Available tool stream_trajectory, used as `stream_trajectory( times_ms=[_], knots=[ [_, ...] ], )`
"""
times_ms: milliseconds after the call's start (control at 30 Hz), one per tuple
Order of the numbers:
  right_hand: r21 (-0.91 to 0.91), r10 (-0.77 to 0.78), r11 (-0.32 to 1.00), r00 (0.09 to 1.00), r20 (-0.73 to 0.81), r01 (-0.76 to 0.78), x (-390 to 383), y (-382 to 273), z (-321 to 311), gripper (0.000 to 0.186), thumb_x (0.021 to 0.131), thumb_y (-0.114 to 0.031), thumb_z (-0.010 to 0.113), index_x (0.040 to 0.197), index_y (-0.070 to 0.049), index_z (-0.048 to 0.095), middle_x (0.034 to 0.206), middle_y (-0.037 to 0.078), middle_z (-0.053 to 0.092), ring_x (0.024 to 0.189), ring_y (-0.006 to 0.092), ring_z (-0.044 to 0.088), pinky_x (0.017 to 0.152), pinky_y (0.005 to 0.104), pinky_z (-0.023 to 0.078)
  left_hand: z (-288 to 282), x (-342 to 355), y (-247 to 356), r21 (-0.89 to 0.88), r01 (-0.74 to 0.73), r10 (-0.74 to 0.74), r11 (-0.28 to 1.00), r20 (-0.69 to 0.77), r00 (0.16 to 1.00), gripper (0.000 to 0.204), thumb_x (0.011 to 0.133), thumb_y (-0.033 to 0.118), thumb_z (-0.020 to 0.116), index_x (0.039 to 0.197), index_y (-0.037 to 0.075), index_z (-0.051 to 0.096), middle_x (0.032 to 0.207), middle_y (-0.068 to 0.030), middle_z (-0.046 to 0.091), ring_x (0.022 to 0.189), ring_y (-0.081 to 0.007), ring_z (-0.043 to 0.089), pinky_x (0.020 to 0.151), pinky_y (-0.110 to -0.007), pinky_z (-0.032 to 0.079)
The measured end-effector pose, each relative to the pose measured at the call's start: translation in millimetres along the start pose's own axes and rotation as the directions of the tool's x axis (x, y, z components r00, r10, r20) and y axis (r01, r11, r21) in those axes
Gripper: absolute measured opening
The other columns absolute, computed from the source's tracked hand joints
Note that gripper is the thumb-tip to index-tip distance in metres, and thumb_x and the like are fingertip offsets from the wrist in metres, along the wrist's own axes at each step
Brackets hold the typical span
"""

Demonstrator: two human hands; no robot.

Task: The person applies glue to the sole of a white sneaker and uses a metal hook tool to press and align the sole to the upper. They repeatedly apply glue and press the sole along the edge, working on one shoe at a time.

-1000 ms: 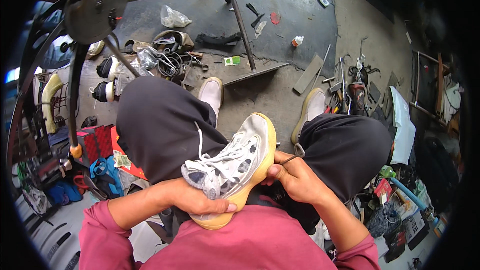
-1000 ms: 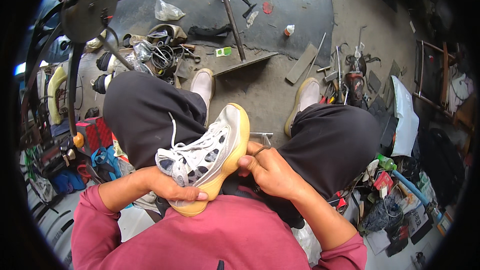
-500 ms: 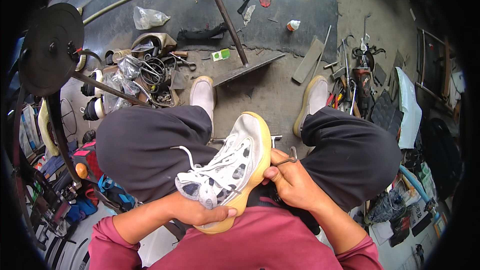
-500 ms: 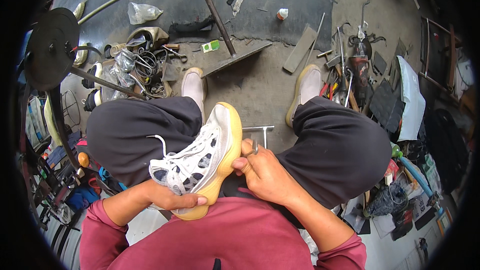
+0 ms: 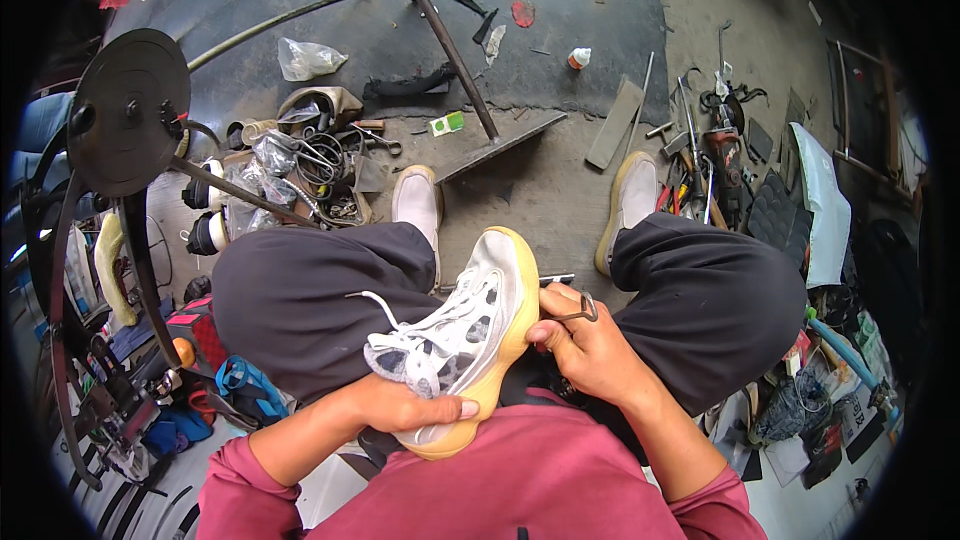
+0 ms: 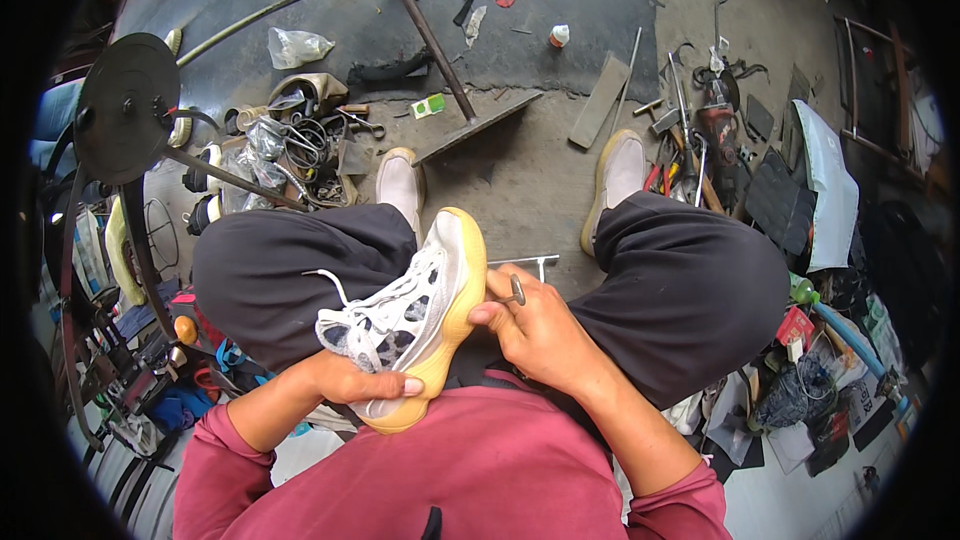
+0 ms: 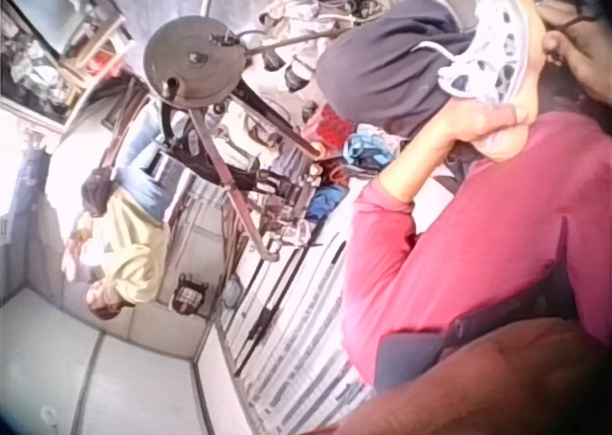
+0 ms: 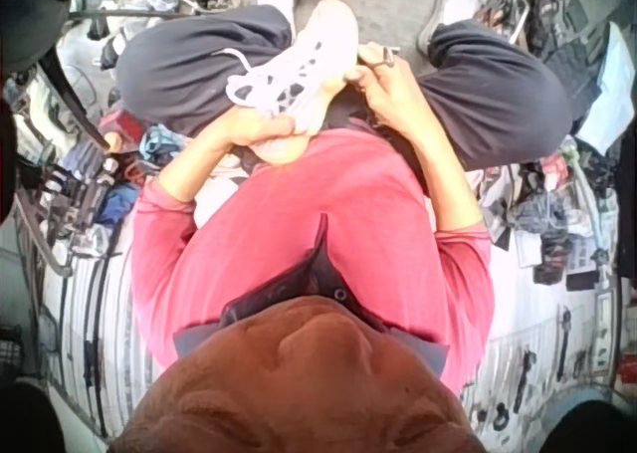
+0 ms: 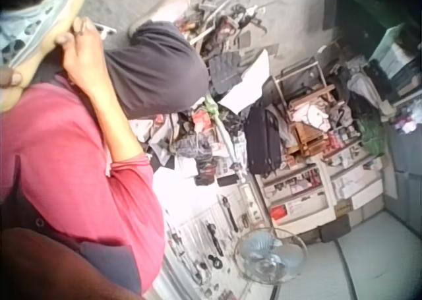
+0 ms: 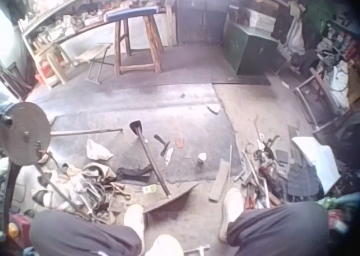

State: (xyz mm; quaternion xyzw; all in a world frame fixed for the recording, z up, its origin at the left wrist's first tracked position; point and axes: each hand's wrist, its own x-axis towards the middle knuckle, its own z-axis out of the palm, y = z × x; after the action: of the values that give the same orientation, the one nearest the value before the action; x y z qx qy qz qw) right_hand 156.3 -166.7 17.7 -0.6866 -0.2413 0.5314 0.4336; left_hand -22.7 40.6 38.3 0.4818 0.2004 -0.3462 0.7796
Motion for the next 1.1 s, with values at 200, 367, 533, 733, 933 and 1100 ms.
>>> stream_trajectory(
  times_ms=[200, 367, 533, 733, 933, 1100],
  knots=[
    [0.137, 0.06, 0.989, 0.994, -0.09, -0.047, -10.3, 1.7, -3.1, 0.035, 0.096, -0.01, 0.071, 0.13, -0.003, 0.067, 0.096, 0.01, 0.063, 0.084, 0.0179, 0.065, 0.075, 0.0326, 0.053, 3.3, -2.8, -0.9, -0.104, -0.03, 0.031, 0.994, 0.014, 0.999, 0.062, 0.095, 0.026, 0.077, 0.146, -0.001, 0.054, 0.142, -0.0124, 0.061, 0.132, -0.0235, 0.053, 0.116, -0.036, 0.037],
    [0.354, 0.01, 0.926, 0.931, -0.364, 0.128, -20.3, -3.9, -14.0, 0.024, 0.106, -0.004, 0.056, 0.126, 0.006, 0.066, 0.1, 0.007, 0.064, 0.085, 0.0118, 0.065, 0.08, 0.0281, 0.055, 0.3, -3.9, -7.1, -0.062, -0.038, 0.039, 0.997, 0.007, 0.999, 0.061, 0.092, 0.021, 0.08, 0.144, -0.001, 0.057, 0.135, -0.011, 0.065, 0.125, -0.0228, 0.058, 0.111, -0.035, 0.042],
    [0.441, -0.015, 0.831, 0.806, -0.592, 0.339, -27.4, -17.5, -30.7, 0.028, 0.108, -0.019, 0.062, 0.118, 0.006, 0.066, 0.1, 0.021, 0.075, 0.075, 0.0189, 0.072, 0.067, 0.0299, 0.061, 1.0, -2.1, -11.4, -0.012, -0.103, 0.102, 0.995, -0.028, 0.994, 0.061, 0.09, 0.02, 0.082, 0.142, 0.0, 0.059, 0.132, -0.0104, 0.067, 0.121, -0.0221, 0.06, 0.108, -0.035, 0.045],
    [0.591, 0.005, 0.761, 0.908, -0.418, 0.268, -17.3, -22.5, -38.4, 0.026, 0.108, -0.02, 0.063, 0.114, 0.004, 0.066, 0.097, 0.022, 0.076, 0.069, 0.0203, 0.071, 0.063, 0.0298, 0.06, 0.5, -2.5, -7.4, -0.018, -0.11, 0.109, 0.994, -0.008, 0.994, 0.062, 0.09, 0.022, 0.082, 0.143, 0.0, 0.058, 0.133, -0.0107, 0.067, 0.122, -0.022, 0.06, 0.109, -0.035, 0.044],
    [0.627, 0.052, 0.753, 0.932, -0.36, 0.2, -9.6, -21.9, -33.1, 0.025, 0.108, -0.021, 0.063, 0.115, 0.003, 0.067, 0.097, 0.021, 0.076, 0.068, 0.0193, 0.072, 0.063, 0.03, 0.06, -3.4, -2.9, -7.4, 0.047, -0.131, 0.127, 0.99, 0.08, 0.989, 0.073, 0.097, 0.035, 0.075, 0.154, 0.0, 0.047, 0.157, -0.0205, 0.049, 0.148, -0.033, 0.041, 0.125, -0.04, 0.025],
    [0.63, 0.055, 0.753, 0.935, -0.349, 0.191, -6.4, -20.6, -31.5, 0.024, 0.108, -0.021, 0.063, 0.115, 0.002, 0.067, 0.097, 0.021, 0.077, 0.069, 0.0188, 0.073, 0.064, 0.0301, 0.06, 1.2, -2.9, -7.9, 0.019, -0.106, 0.106, 0.994, 0.022, 0.994, 0.067, 0.09, 0.025, 0.082, 0.145, -0.002, 0.055, 0.139, -0.0149, 0.062, 0.129, -0.0258, 0.055, 0.114, -0.037, 0.039]
  ],
)
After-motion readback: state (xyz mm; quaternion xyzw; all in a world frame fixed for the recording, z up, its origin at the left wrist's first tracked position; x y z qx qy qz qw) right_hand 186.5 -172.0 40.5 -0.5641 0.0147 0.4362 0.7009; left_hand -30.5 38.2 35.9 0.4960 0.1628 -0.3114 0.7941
